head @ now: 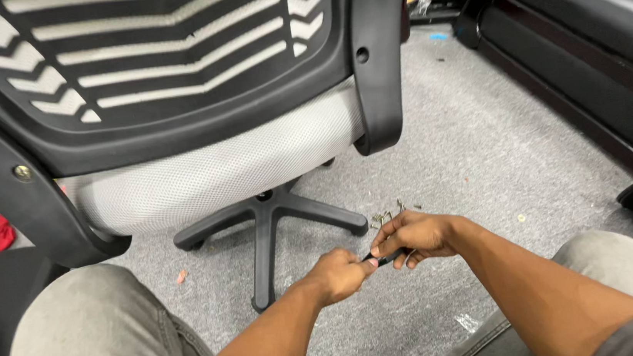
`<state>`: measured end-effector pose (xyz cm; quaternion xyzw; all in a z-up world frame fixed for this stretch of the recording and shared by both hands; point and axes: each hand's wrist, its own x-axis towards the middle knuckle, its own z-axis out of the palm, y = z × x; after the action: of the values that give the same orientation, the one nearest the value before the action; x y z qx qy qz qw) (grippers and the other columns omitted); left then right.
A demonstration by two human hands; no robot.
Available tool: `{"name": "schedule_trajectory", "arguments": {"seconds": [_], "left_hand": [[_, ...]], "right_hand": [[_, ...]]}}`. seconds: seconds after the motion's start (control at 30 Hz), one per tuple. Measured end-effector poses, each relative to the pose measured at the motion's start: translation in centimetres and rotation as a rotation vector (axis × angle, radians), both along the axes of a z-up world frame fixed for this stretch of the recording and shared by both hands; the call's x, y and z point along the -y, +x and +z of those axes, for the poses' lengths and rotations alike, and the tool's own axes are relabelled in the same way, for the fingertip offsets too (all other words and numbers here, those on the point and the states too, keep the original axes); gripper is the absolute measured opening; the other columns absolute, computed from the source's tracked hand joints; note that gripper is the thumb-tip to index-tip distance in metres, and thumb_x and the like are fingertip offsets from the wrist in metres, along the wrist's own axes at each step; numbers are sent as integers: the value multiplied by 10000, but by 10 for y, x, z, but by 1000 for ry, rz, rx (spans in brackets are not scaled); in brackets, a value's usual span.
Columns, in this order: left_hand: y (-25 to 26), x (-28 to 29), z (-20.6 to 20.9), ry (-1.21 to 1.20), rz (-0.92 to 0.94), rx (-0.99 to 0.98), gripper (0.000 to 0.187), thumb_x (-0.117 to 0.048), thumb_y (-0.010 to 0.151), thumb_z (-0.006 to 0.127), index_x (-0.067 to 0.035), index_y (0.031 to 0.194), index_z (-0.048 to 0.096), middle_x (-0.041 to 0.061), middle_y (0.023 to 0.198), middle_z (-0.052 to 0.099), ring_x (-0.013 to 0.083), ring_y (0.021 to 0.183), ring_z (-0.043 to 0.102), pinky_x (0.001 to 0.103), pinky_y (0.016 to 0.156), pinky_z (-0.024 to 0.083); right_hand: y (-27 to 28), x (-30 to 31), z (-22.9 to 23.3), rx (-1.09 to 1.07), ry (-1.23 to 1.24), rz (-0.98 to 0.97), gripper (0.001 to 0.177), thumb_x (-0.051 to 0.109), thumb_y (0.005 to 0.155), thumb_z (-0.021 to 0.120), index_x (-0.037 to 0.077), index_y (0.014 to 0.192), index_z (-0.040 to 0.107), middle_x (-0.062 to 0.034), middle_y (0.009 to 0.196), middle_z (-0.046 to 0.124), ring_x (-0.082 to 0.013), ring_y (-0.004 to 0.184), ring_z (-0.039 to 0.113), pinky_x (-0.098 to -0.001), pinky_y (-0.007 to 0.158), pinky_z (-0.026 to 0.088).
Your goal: The person uses a screwdriver to remove screws from the backrest of an office chair, detaches the backrest, and then flips the chair to remove screws from the underside of the seat.
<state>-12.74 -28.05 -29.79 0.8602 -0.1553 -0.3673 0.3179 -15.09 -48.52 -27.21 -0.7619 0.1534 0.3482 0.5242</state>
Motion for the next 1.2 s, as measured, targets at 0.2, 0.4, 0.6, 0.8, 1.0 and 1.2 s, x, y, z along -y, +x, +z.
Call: {"name": "schedule_trajectory", "arguments": {"seconds": [0.2, 0.4, 0.6, 0.8, 1.0, 1.2], "left_hand": [[-21, 9, 31, -48, 16, -50, 383, -411, 935, 668, -48, 1055, 687, 97, 868, 730, 202, 956, 702, 415, 931, 503], [-35, 10, 44, -216, -44, -22, 335, -370, 901, 716, -62, 1032, 721, 71, 795, 736, 148, 863, 692, 384, 891, 497], [-33, 14, 83, -315, -79, 253, 302, -347, 794, 810, -73, 913, 764, 38, 788, 760, 117, 723, 715, 338, 724, 567], [-3, 22, 143, -792, 241, 883, 241, -291, 863, 743, -55, 818, 752, 67, 742, 743, 153, 670, 709, 324, 645, 565], [63, 12, 197, -442, 255, 1425, 419, -191, 821, 721, -2, 1189, 656, 156, 1185, 592, 288, 1126, 555, 421, 946, 469], [88, 22, 214, -126, 3, 1372, 611, -291, 854, 705, -13, 1377, 554, 108, 1321, 515, 269, 1268, 461, 508, 974, 376]], "right_hand": [[-23, 11, 15, -32, 35, 2, 271, 251, 898, 786, 34, 1046, 720, -67, 767, 673, -115, 600, 621, -252, 527, 513], [-42, 13, 41, -96, -1, 50, 287, 349, 936, 703, 65, 968, 676, -60, 703, 695, -94, 491, 581, -232, 417, 432], [-51, 16, 74, 59, 51, 55, 251, 313, 939, 691, 63, 930, 714, -20, 649, 647, -61, 433, 486, -235, 373, 376], [-61, 35, 139, 350, -43, -134, 250, 264, 927, 616, 48, 872, 729, -27, 611, 654, -84, 423, 476, -254, 386, 360], [-87, 52, 196, 600, -49, -314, 297, 246, 929, 601, -4, 817, 714, -39, 607, 613, -102, 464, 461, -267, 411, 341], [-93, 59, 205, 763, -21, -585, 241, 236, 944, 592, 17, 879, 669, -42, 685, 621, -99, 506, 445, -269, 424, 318]]}}
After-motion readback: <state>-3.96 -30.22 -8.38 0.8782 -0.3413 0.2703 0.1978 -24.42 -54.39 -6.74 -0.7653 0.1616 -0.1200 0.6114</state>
